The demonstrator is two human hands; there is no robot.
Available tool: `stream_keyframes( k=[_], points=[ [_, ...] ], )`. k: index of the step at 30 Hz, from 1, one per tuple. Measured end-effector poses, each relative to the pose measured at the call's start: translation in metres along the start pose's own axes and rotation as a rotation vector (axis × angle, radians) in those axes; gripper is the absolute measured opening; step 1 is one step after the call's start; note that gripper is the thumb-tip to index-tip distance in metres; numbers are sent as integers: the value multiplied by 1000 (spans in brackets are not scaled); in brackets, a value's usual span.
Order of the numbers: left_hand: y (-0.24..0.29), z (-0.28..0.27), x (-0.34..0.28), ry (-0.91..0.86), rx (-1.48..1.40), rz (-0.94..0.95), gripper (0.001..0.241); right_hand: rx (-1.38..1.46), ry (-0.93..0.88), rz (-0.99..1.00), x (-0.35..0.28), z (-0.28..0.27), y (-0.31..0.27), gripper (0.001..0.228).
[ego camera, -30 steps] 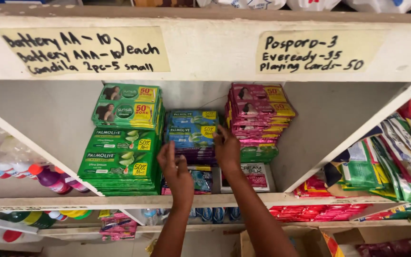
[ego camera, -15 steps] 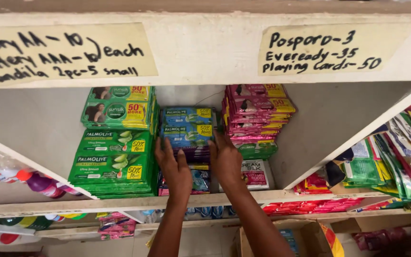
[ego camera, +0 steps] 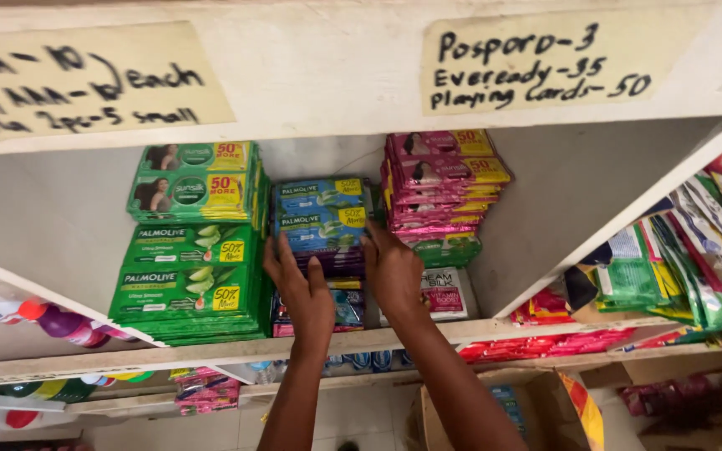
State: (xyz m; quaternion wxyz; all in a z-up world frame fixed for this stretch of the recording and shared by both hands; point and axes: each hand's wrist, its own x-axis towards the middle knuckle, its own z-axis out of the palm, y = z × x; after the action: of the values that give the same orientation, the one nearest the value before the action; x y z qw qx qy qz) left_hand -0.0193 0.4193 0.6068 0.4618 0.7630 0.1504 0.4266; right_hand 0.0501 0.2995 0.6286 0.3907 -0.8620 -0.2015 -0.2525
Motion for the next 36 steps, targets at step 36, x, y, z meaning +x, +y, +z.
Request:
stream_keyframes(
  k=[36],
  points=[
    [-318, 326, -558, -1167, 627, -315, 34, -78, -174, 1371, -535, -18, 553, 61]
  ],
)
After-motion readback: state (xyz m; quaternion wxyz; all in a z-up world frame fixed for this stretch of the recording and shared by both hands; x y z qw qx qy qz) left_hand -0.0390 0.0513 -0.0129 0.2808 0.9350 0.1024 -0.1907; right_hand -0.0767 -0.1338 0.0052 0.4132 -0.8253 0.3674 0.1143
